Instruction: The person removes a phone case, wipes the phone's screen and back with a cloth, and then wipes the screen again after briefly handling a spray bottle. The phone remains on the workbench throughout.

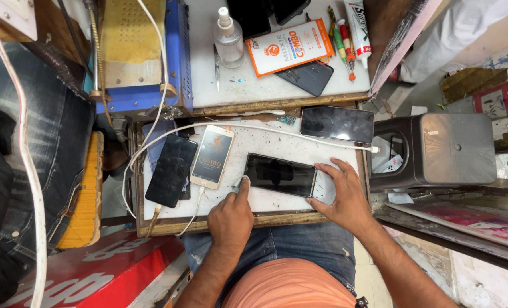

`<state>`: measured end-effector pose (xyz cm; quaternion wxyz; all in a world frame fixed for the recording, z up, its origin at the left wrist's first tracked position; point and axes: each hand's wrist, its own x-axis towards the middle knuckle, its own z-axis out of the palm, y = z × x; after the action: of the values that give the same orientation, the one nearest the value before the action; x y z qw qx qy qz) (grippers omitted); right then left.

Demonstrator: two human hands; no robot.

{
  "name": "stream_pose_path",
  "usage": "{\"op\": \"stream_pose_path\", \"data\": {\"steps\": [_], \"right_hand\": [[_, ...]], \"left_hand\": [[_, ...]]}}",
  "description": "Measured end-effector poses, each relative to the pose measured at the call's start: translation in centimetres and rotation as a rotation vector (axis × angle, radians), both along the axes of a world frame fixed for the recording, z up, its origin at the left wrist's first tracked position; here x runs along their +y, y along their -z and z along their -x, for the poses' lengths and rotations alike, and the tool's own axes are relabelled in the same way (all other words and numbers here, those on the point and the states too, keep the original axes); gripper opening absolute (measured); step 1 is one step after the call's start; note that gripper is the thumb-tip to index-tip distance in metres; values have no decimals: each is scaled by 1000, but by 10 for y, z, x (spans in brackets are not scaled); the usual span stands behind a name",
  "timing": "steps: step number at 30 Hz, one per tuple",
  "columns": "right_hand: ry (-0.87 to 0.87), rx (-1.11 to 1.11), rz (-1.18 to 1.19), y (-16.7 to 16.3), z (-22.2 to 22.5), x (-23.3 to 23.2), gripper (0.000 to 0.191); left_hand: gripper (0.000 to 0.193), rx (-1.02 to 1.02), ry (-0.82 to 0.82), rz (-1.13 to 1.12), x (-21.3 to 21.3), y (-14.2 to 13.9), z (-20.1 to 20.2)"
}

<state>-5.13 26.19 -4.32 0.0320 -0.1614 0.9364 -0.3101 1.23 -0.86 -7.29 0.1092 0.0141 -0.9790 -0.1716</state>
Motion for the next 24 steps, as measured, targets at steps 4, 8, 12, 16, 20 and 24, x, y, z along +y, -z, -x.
{"op": "stream_pose_path", "data": {"steps": [4,8,12,16,20,24], "right_hand": [[-2,20,-20,2,-1,0,87],[-5,36,-27,2,-3,0,84],[0,32,21,0,-3,2,86],[20,-32,4,-1,-3,3,86],[31,-44,-4,-2,-4,5,86],[10,29,17,0,-2,7,81]], "left_hand": [[47,-94,21,-51,16,6,1],[47,-55,295,-80,80,8,-3],[47,-38,303,-68,81,9,-4],[48,-61,26,27,18,1,-1],[53,-171,54,-13,36,0,1],[48,-72,336,-18,102,9,2]]}}
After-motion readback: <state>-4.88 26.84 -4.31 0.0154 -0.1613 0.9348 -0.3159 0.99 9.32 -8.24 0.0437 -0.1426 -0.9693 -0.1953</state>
